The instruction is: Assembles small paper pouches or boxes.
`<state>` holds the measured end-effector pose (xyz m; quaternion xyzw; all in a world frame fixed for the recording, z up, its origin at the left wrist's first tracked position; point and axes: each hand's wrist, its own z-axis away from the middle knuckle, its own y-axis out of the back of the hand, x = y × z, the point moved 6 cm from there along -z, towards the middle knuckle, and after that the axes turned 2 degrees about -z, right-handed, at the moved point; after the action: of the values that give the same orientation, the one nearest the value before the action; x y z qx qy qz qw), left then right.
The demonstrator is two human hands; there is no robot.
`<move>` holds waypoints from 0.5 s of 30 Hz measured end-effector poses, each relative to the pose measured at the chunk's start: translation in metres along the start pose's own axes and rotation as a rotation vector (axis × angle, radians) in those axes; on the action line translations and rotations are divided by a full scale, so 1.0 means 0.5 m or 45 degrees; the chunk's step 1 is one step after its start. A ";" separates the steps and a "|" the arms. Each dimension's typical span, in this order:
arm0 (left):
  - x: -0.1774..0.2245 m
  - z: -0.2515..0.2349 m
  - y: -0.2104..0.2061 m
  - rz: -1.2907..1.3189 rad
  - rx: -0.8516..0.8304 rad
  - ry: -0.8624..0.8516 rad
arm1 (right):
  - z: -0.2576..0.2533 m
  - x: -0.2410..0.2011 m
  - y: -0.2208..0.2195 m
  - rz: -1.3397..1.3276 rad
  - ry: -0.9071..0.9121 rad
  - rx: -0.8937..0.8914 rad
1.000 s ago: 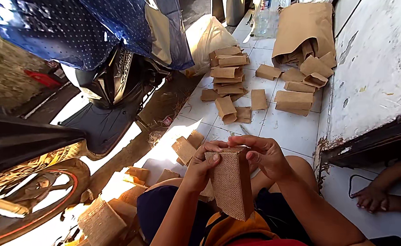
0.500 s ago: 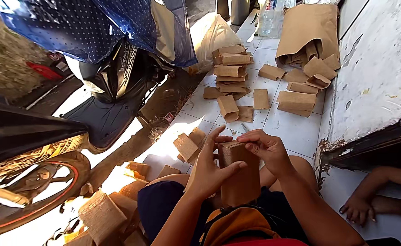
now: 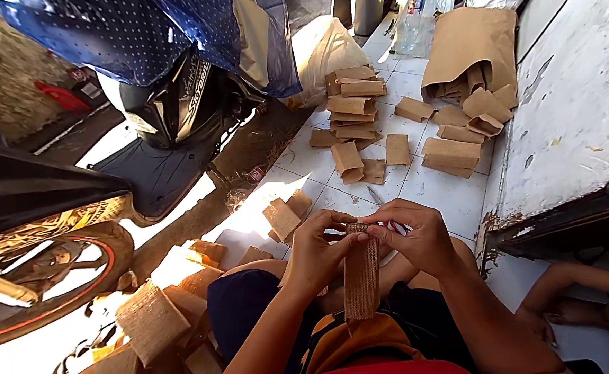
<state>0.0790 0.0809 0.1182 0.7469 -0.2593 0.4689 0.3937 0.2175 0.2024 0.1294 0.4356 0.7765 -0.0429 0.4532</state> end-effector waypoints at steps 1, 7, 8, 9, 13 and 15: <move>0.001 0.001 0.000 -0.018 0.002 -0.052 | 0.001 -0.003 -0.001 0.012 0.013 0.002; 0.018 0.013 -0.009 -0.188 0.003 -0.216 | 0.024 -0.017 -0.012 0.143 0.240 0.073; 0.016 0.015 -0.010 -0.217 0.001 -0.229 | 0.031 -0.015 -0.015 0.159 0.273 0.093; 0.013 0.016 -0.010 -0.237 -0.002 -0.239 | 0.038 -0.011 -0.017 0.165 0.295 0.109; -0.001 0.011 -0.007 -0.221 -0.077 -0.256 | 0.050 0.014 -0.015 0.087 0.173 0.096; -0.004 0.013 -0.005 -0.259 -0.061 -0.269 | 0.055 0.017 -0.016 0.144 0.147 0.068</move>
<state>0.0831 0.0771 0.1138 0.8049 -0.2335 0.3389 0.4275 0.2283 0.1898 0.1044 0.4923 0.7741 -0.0127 0.3978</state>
